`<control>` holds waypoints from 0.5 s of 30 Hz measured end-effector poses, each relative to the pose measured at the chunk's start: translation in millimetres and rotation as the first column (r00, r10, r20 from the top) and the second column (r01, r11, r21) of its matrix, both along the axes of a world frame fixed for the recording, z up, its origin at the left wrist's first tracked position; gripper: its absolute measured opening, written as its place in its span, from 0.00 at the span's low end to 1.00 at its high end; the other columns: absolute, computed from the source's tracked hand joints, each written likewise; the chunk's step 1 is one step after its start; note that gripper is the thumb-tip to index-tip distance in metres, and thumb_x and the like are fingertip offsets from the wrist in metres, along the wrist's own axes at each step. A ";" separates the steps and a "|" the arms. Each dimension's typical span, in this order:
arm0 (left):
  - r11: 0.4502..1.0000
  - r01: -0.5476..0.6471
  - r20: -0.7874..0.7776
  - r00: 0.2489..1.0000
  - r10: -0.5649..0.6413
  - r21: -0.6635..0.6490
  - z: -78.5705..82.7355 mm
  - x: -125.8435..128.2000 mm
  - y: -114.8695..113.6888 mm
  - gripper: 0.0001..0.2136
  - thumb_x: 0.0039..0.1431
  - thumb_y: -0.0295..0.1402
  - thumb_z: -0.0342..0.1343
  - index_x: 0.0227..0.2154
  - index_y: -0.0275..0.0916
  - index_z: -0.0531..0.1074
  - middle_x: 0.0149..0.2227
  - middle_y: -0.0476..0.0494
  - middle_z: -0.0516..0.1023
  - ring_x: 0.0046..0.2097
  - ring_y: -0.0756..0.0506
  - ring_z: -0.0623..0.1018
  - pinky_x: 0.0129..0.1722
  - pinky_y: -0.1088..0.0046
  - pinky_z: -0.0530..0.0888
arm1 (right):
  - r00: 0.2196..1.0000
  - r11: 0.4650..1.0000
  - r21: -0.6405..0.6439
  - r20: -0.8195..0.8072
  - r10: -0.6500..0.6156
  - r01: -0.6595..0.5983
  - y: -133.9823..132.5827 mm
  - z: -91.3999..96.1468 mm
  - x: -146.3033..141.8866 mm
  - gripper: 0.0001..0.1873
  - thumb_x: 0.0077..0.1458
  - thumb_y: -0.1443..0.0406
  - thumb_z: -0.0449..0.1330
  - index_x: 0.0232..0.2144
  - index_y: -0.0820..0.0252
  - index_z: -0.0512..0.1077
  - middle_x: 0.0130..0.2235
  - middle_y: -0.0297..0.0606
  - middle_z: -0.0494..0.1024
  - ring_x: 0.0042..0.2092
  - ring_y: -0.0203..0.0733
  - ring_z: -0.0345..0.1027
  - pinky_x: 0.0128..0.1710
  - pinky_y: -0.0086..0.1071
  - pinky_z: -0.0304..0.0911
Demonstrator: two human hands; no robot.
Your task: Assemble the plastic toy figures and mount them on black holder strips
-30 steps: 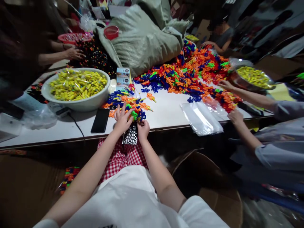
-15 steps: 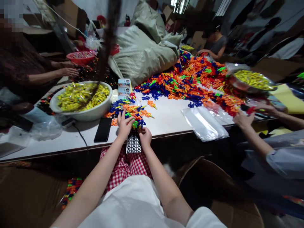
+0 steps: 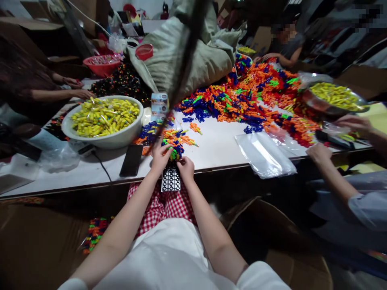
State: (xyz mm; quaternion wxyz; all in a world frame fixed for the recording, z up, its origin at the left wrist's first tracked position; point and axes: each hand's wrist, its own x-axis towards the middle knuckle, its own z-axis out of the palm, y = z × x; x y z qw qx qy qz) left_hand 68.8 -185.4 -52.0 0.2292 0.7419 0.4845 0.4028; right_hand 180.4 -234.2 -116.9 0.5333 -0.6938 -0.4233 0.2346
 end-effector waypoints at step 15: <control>0.998 -0.008 -0.130 0.991 0.015 0.060 19.4 -0.2 -2.5 0.11 0.59 0.40 0.48 0.37 0.48 0.75 0.58 0.50 0.63 0.60 0.39 0.59 0.59 0.50 0.51 | 0.969 0.999 -0.051 0.246 0.004 0.009 2.9 -8.6 1.0 0.06 0.42 0.62 0.56 0.22 0.57 0.63 0.24 0.32 0.69 0.29 0.40 0.63 0.31 0.31 0.57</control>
